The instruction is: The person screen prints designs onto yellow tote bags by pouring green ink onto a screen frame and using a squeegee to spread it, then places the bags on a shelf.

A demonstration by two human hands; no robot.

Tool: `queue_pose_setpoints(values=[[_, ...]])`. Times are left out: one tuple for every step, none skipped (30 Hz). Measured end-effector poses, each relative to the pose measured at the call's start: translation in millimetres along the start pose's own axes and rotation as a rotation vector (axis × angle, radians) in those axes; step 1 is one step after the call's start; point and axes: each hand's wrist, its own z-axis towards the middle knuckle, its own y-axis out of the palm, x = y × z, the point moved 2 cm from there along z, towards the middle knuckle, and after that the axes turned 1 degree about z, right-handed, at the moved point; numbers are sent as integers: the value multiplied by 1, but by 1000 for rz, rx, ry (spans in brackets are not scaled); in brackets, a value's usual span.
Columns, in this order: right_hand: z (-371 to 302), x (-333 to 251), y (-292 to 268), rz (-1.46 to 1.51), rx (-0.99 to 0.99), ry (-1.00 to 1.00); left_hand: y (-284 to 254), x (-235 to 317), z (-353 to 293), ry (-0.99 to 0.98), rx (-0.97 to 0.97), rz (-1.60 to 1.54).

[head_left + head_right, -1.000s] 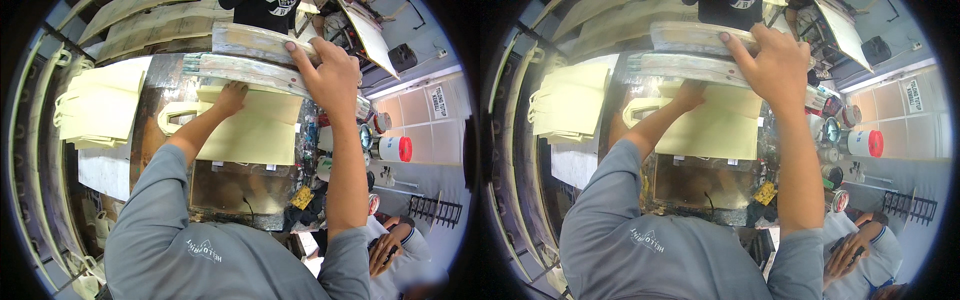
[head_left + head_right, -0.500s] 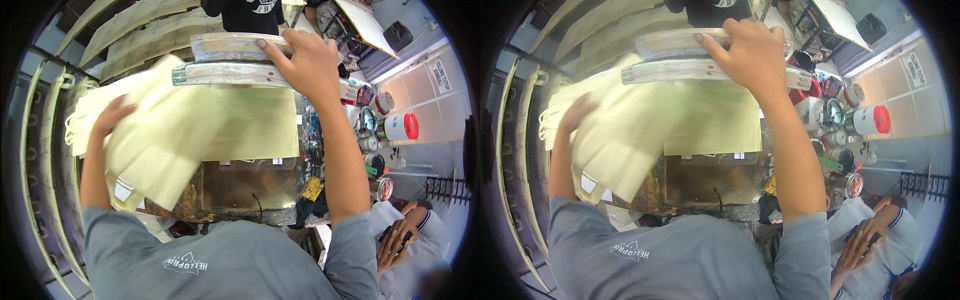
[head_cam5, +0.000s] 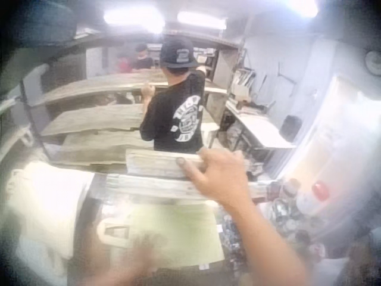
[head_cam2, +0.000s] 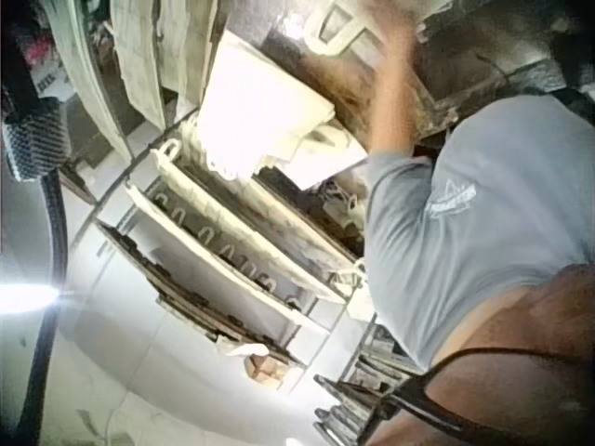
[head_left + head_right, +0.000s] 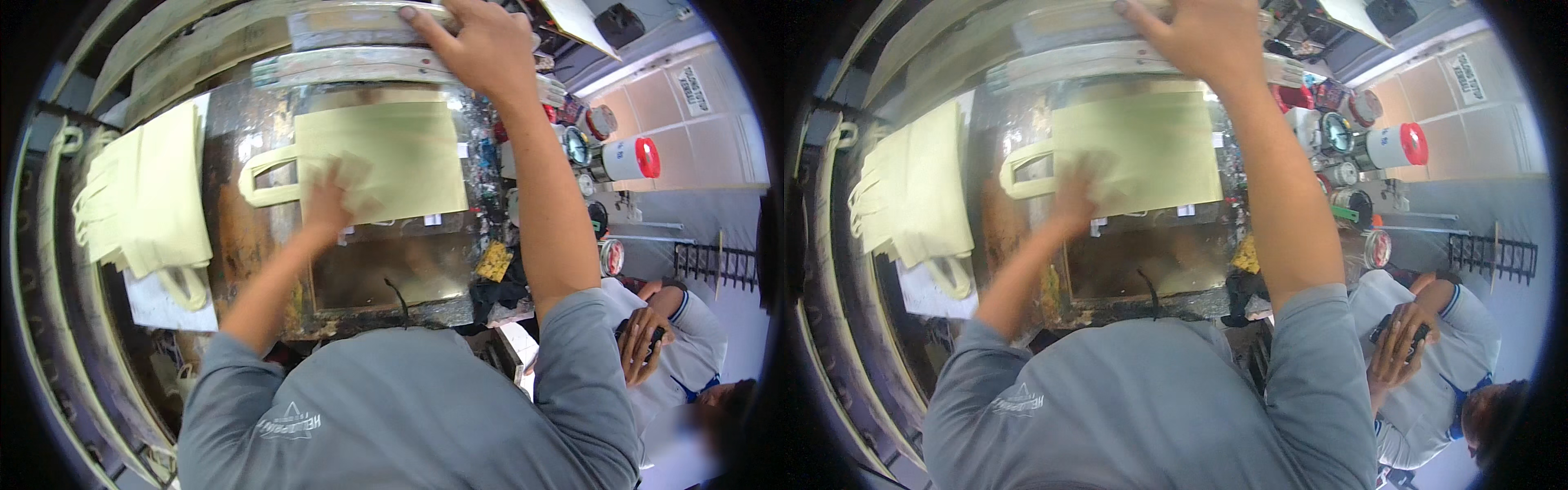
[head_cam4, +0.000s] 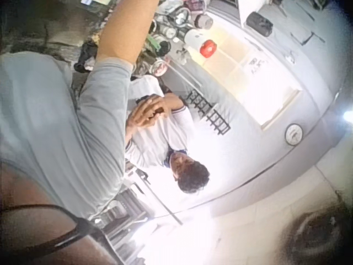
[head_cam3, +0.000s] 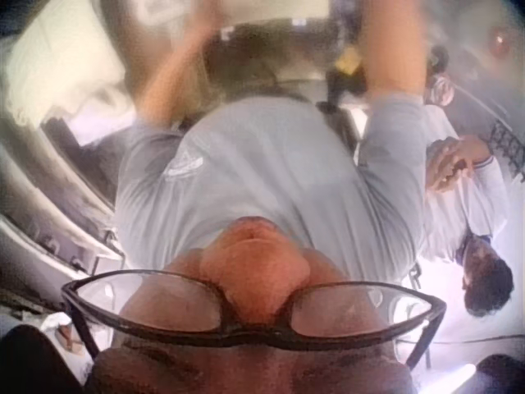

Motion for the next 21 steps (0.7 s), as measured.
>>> queue_pose_setpoints(values=[[3, -2, 0, 19, -35, 5, 53, 56, -9, 77, -173, -4], [3, -4, 0, 36, -50, 3, 88, 92, -16, 119, -320, 16], [3, -3, -4, 42, -62, 11, 98, 103, -13, 129, -371, 48], [4, -3, -6, 55, -69, 16, 104, 111, -11, 136, -418, 88], [1, -2, -5, 71, -74, 7, 110, 117, -7, 141, -464, 127], [2, 0, -5, 70, -62, -4, 120, 116, -3, 178, -388, 99], [-1, -1, -3, 83, -52, -8, 134, 105, -10, 207, -324, 78], [-5, -3, -1, 98, -41, -4, 135, 100, -15, 239, -266, 60], [-6, -4, 0, 70, -30, 3, 140, 98, -19, 232, -288, 53], [-8, -4, 2, 71, -48, 12, 137, 98, -20, 221, -309, 50], [-5, -2, 3, 72, -68, 18, 130, 101, -16, 208, -329, 44], [-2, 0, 4, 76, -90, 22, 122, 103, -12, 202, -277, 24], [-3, -2, 4, 37, -104, 39, 110, 105, -11, 182, -223, 10], [-4, -1, 4, 30, -87, 24, 93, 110, -6, 171, -169, -5], [-8, -1, 3, 12, -65, 8, 60, 118, 4, 86, -162, 64], [-13, -3, -1, -10, -39, -10, 35, 107, 6, -81, -82, -367], [-19, -11, -5, -12, -92, 10, 6, 90, 3, -259, 10, -792], [-35, -7, -5, -43, -64, -41, -51, 91, 15, -305, 159, -1272], [-59, -2, 3, -73, -29, -103, -89, 81, 12, -254, 221, -1584], [-75, 1, 11, -100, 6, -167, -128, 73, 7, -292, 190, -1747], [-89, -11, 8, -136, -115, -115, -136, 69, -5, -352, 146, -1821]])
